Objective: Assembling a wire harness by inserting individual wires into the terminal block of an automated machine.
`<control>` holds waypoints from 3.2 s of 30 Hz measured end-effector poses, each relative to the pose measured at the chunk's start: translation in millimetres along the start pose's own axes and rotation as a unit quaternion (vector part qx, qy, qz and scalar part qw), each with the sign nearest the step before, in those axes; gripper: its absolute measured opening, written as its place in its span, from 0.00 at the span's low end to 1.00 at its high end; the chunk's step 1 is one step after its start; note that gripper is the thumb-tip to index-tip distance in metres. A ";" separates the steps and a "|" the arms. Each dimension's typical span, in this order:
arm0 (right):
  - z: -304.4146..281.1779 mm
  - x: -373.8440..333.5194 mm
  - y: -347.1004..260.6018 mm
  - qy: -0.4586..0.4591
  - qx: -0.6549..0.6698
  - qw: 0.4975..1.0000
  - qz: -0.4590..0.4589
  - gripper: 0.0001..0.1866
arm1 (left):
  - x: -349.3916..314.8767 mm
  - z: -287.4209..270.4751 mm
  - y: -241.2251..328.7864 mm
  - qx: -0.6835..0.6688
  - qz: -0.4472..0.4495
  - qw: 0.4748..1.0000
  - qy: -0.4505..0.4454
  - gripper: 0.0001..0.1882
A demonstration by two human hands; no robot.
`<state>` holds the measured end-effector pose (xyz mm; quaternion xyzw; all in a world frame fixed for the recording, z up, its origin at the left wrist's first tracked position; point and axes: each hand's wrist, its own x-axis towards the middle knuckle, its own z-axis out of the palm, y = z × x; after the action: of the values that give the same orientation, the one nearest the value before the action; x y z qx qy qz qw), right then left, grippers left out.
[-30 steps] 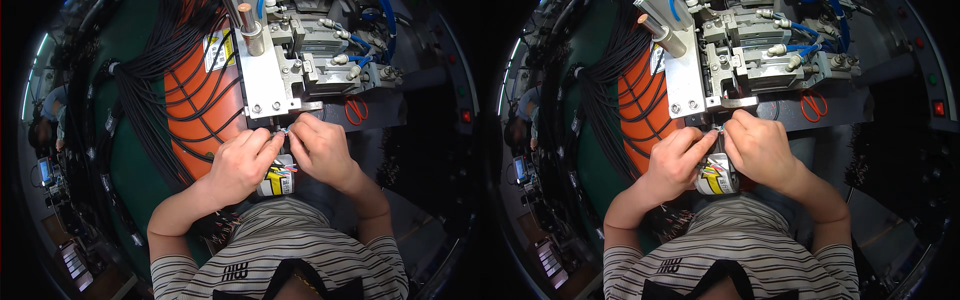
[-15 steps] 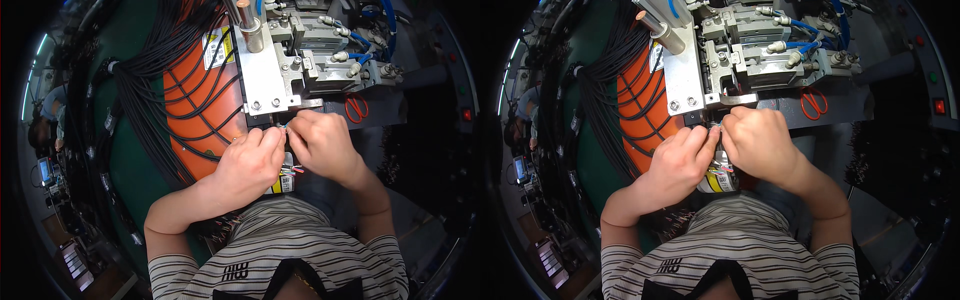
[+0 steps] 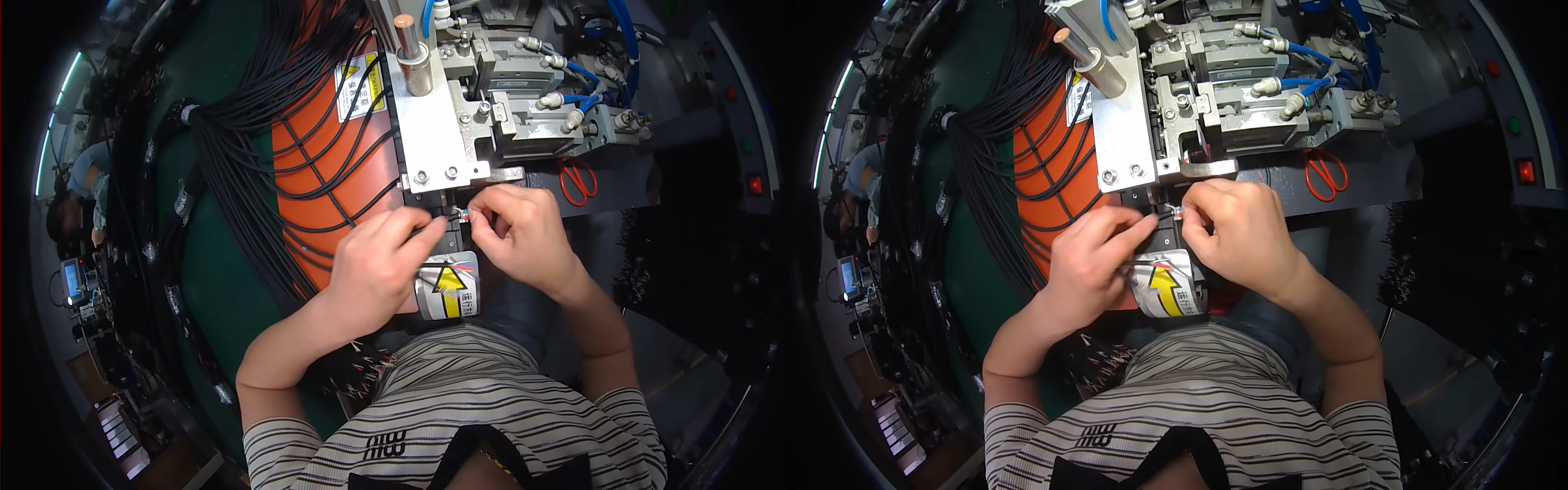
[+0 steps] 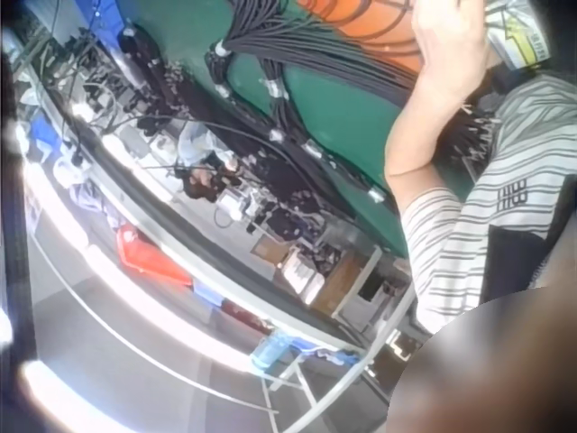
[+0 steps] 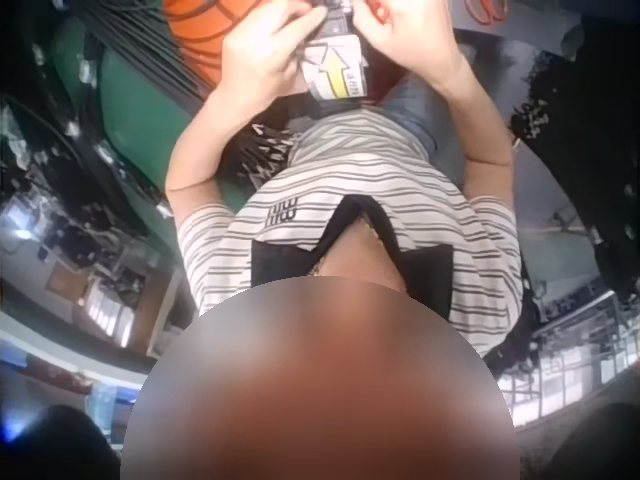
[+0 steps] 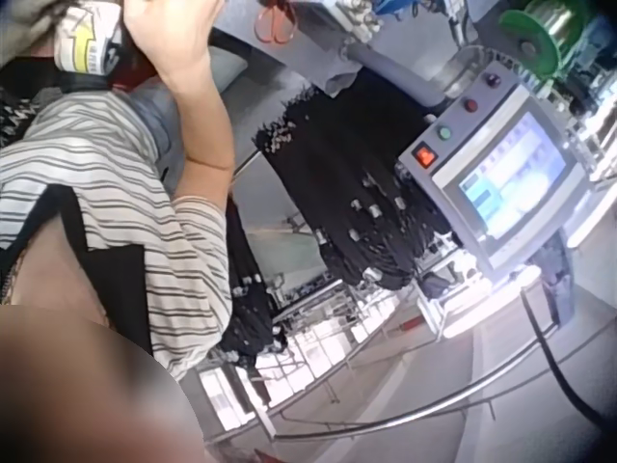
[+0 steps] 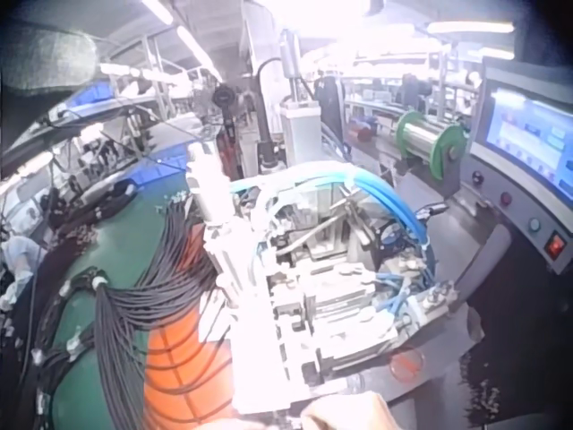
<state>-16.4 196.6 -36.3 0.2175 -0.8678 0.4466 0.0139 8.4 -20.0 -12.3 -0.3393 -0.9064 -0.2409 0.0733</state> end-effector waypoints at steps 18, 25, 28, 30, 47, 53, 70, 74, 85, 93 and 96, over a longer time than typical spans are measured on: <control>7.7 -14.7 -14.0 0.043 0.302 0.952 0.027 0.09 | 8.5 -6.7 -5.0 -0.323 -0.123 0.938 -0.019 0.10; -0.1 -14.6 -14.5 -0.017 0.514 0.832 0.208 0.08 | 16.3 0.5 4.0 -0.239 -0.070 0.968 0.025 0.09; -4.5 -8.2 -1.8 -0.064 0.614 0.743 0.257 0.08 | 15.4 3.3 5.5 -0.122 0.005 0.991 0.047 0.12; -3.1 -3.3 3.0 -0.122 0.690 0.663 0.263 0.06 | 15.9 -0.4 12.0 0.009 0.082 0.995 0.059 0.15; 9.1 -16.4 -6.8 -0.007 0.572 0.807 0.148 0.12 | 17.5 8.3 14.9 -0.217 -0.080 0.970 0.072 0.04; 2.5 -13.2 1.1 -0.075 0.644 0.736 0.195 0.11 | 19.3 3.8 12.5 -0.316 -0.131 0.939 0.031 0.03; -3.6 -3.7 -9.4 0.000 -0.099 0.993 -0.064 0.03 | 7.8 7.3 9.1 -0.010 -0.025 1.000 0.005 0.28; 0.1 -6.5 -4.7 0.017 -0.062 0.996 -0.057 0.03 | 9.3 6.4 8.5 -0.018 -0.023 1.000 -0.001 0.28; -5.8 -3.4 -11.5 -0.026 -0.158 0.985 -0.067 0.03 | 18.7 -1.1 12.5 0.043 0.050 0.996 -0.062 0.23; 5.8 -8.0 -2.2 0.064 -0.087 0.991 -0.080 0.03 | 23.6 -1.7 12.3 0.060 0.052 0.995 -0.057 0.21; 3.0 -4.5 -1.4 0.045 -0.048 0.996 -0.060 0.03 | 17.1 -0.1 9.4 0.054 0.042 0.997 -0.044 0.20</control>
<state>-11.2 195.2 -38.0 0.2482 -0.8720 0.4123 0.0896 1.5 -4.0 -3.5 -0.3829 -0.9053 -0.1732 0.0614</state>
